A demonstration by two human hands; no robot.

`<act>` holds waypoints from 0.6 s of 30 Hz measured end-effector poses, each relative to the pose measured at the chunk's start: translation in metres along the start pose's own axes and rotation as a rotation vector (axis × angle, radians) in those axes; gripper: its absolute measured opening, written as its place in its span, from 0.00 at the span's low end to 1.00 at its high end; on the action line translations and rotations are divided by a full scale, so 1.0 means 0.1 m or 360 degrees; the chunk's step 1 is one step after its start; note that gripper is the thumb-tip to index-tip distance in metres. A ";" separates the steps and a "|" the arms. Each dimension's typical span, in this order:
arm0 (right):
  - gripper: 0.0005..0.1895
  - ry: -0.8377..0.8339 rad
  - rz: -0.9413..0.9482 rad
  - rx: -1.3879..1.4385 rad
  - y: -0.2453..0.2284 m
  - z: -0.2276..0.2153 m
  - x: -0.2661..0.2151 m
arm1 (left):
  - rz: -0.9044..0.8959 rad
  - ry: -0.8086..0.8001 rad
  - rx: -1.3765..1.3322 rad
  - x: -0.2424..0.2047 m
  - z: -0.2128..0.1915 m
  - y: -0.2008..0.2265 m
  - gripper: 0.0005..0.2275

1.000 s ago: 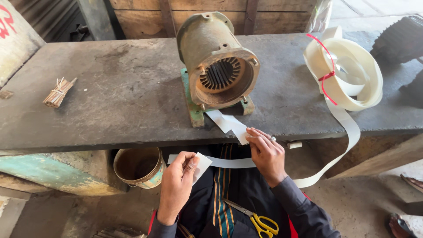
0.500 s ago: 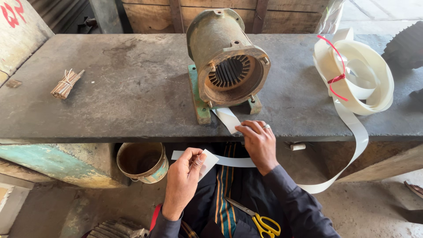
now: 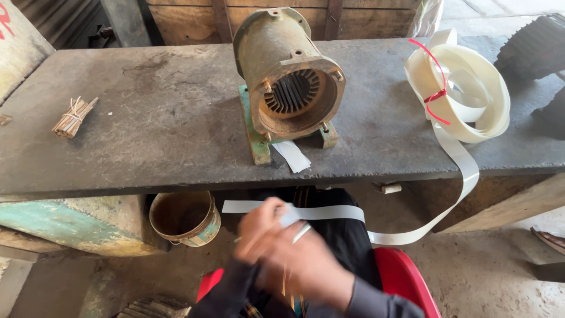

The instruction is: The person sits on a red chair and uses yellow scissors to cut a long white strip of tape into smaller pieces. They repeatedly measure the tape against a motor component on the table, cut it, and place the resulting pieces on the table.

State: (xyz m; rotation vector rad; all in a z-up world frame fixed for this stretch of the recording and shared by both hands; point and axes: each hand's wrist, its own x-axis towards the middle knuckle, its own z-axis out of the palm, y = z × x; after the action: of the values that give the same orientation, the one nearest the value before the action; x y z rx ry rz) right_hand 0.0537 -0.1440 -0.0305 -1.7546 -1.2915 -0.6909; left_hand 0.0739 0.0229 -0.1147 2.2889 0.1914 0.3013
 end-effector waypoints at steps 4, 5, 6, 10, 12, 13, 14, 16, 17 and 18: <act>0.14 -0.0151 -0.0096 0.0181 -0.42 0.13 -0.11 | 0.0199 -0.0596 0.0271 0.39 1.01 -0.26 0.10; 0.14 -0.0166 -0.0093 0.0197 -0.39 0.13 -0.11 | 0.0272 -0.0660 0.0447 0.48 1.21 -0.34 0.10; 0.14 -0.0176 -0.0074 0.0217 -0.37 0.11 -0.13 | 0.0343 -0.0732 0.0620 0.55 1.40 -0.44 0.10; 0.14 -0.0220 -0.0003 0.0277 -0.25 0.09 -0.29 | 0.0527 -0.0759 0.1216 0.81 1.89 -0.85 0.08; 0.15 -0.0228 0.0038 0.0303 -0.25 0.09 -0.40 | 0.0558 -0.0713 0.1155 0.91 1.99 -0.99 0.07; 0.15 -0.0225 0.0060 0.0312 -0.26 0.09 -0.45 | 0.0558 -0.0705 0.1161 0.93 2.01 -1.04 0.07; 0.15 -0.0220 0.0077 0.0319 -0.24 0.09 -0.48 | 0.0557 -0.0682 0.1169 0.99 1.99 -1.07 0.07; 0.15 -0.0229 0.0087 0.0341 -0.20 0.07 -0.52 | 0.0478 -0.0647 0.1154 1.06 1.94 -1.09 0.07; 0.16 -0.0230 0.0098 0.0351 -0.17 0.06 -0.53 | 0.0400 -0.0635 0.1130 1.08 1.88 -1.06 0.07; 0.16 -0.0241 0.0118 0.0360 -0.17 0.03 -0.55 | 0.0321 -0.0633 0.1098 1.04 1.83 -1.00 0.06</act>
State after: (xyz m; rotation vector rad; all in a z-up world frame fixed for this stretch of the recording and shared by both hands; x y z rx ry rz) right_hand 0.0196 -0.1665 -0.0717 -1.6843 -1.3419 -0.3600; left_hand 0.2200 -0.0154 -0.2921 2.9986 -0.1716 -0.1564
